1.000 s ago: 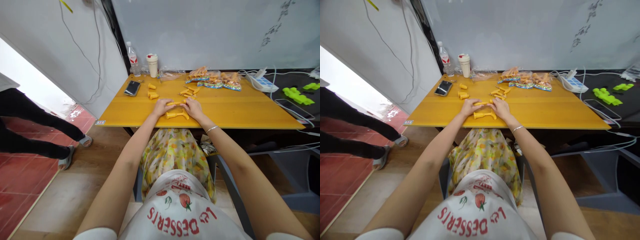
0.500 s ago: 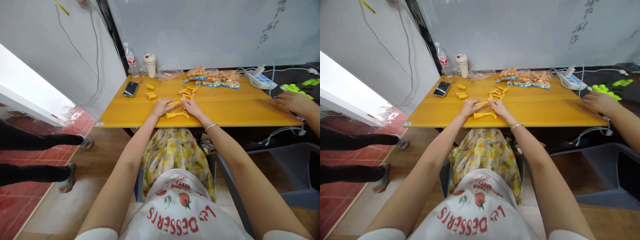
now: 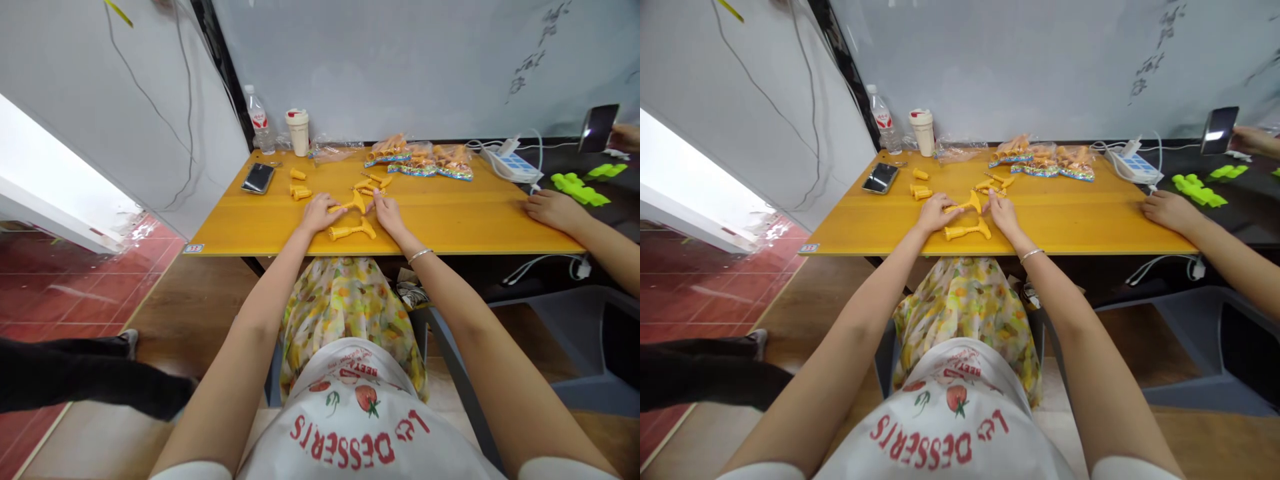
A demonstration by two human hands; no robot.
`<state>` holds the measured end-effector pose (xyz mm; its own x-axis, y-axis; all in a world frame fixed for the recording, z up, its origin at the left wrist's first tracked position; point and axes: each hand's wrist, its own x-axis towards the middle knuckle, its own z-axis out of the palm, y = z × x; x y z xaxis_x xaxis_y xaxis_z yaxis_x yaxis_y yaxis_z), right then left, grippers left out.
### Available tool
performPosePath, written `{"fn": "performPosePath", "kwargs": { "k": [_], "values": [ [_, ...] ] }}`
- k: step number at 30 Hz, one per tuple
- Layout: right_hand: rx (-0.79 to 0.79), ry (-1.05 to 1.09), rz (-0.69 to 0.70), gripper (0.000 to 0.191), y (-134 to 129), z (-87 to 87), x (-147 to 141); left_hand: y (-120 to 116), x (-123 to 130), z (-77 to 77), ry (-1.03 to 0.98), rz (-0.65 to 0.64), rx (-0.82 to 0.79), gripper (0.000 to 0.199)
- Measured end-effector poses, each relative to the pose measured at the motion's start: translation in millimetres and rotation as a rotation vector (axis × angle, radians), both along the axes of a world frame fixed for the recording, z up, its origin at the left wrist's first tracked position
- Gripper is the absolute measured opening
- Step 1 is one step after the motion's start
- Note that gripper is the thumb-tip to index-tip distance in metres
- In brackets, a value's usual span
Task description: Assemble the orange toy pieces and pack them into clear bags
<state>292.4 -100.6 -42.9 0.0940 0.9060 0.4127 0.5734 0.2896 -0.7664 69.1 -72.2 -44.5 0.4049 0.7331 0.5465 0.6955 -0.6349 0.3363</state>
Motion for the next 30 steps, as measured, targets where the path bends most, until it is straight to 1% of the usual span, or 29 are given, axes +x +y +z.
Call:
{"fn": "performPosePath", "kwargs": {
  "k": [3,6,9,11,12,16,19,24,27,30],
  "values": [
    [0.016,-0.009,-0.041,0.076,0,-1.8,5,2,0,-2.0,0.032,-0.034,-0.048,0.039],
    [0.075,-0.016,-0.142,0.066,6,-3.6,16,3,1,-1.7,0.006,-0.076,-0.086,0.040],
    [0.140,-0.078,-0.283,0.049,18,-5.3,31,1,1,0.9,-0.037,-0.093,-0.112,0.053],
    [0.132,-0.122,-0.331,0.038,26,-6.9,40,-1,0,2.7,-0.091,-0.084,-0.141,0.062],
    [0.116,-0.133,-0.332,0.035,29,-7.9,43,-1,0,3.4,-0.122,-0.077,-0.161,0.064],
    [0.028,-0.150,-0.258,0.029,36,-11.7,47,-2,0,4.3,-0.197,-0.059,-0.214,0.068],
    [-0.011,-0.138,-0.178,0.025,33,-11.9,44,-2,0,4.8,-0.224,-0.063,-0.229,0.072],
    [0.013,-0.097,-0.022,0.039,19,-8.1,36,-3,0,5.6,-0.279,-0.070,-0.285,0.080],
    [0.047,-0.094,-0.006,0.046,13,-5.4,34,-2,-1,4.6,-0.328,-0.076,-0.319,0.082],
    [0.102,-0.115,-0.045,0.042,13,-3.3,34,-1,-3,3.6,-0.384,-0.086,-0.341,0.082]
  ]
}}
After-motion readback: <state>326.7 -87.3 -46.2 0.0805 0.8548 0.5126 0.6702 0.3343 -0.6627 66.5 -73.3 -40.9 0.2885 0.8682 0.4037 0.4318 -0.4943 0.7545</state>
